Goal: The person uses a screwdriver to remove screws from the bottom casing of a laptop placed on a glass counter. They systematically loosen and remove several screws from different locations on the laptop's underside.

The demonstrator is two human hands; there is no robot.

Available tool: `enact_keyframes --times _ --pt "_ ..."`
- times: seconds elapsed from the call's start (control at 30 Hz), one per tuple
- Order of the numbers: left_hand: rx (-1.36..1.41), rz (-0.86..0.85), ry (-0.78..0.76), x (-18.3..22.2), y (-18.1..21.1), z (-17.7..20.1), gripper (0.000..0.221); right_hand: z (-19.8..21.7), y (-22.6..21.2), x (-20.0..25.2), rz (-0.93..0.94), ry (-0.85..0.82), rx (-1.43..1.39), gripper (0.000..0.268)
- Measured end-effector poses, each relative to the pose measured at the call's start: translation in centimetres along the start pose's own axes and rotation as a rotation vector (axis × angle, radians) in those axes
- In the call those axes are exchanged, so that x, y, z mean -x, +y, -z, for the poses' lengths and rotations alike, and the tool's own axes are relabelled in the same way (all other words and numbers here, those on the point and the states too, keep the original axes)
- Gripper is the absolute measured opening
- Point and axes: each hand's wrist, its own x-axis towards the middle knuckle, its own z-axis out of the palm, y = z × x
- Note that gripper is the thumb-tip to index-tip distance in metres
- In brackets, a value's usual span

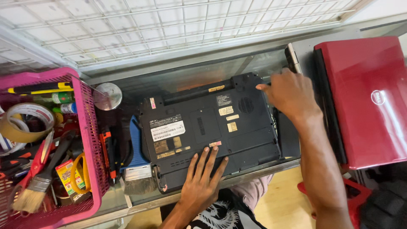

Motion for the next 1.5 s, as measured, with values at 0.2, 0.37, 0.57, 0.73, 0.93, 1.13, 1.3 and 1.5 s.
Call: enact_keyframes --times 0.2,0.37,0.57,0.73,0.93,1.13,1.3,1.5 --pt "0.002 -0.007 -0.019 0.1 -0.1 -0.2 0.061 -0.6 0.9 0.6 0.238 0.094 -0.167 0.015" --pt "0.01 -0.006 -0.011 -0.1 0.0 0.2 0.062 -2.6 1.5 -0.3 0.187 0.183 -0.217 0.024" --pt "-0.038 -0.008 0.007 -0.3 0.2 0.2 0.058 -2.0 2.0 0.4 0.325 0.22 -0.611 0.017" --pt "-0.086 -0.009 0.02 -0.3 0.4 0.3 0.055 -2.2 1.4 1.3 0.358 0.37 -0.681 0.019" --pt "-0.048 0.004 -0.001 -0.4 0.4 0.6 0.055 -0.2 1.4 1.7 0.385 0.459 -0.608 0.021" --pt "-0.025 0.012 -0.03 -0.2 0.3 0.2 0.062 -0.2 0.8 1.3 0.369 0.504 -0.835 0.015" --pt "0.016 0.006 -0.013 -0.2 0.1 0.4 0.056 -0.9 -1.6 -0.3 0.451 0.468 -0.836 0.015" --pt "0.016 0.003 0.001 -0.3 0.0 0.5 0.052 -0.9 -0.9 -1.9 0.5 0.49 -0.755 0.018"
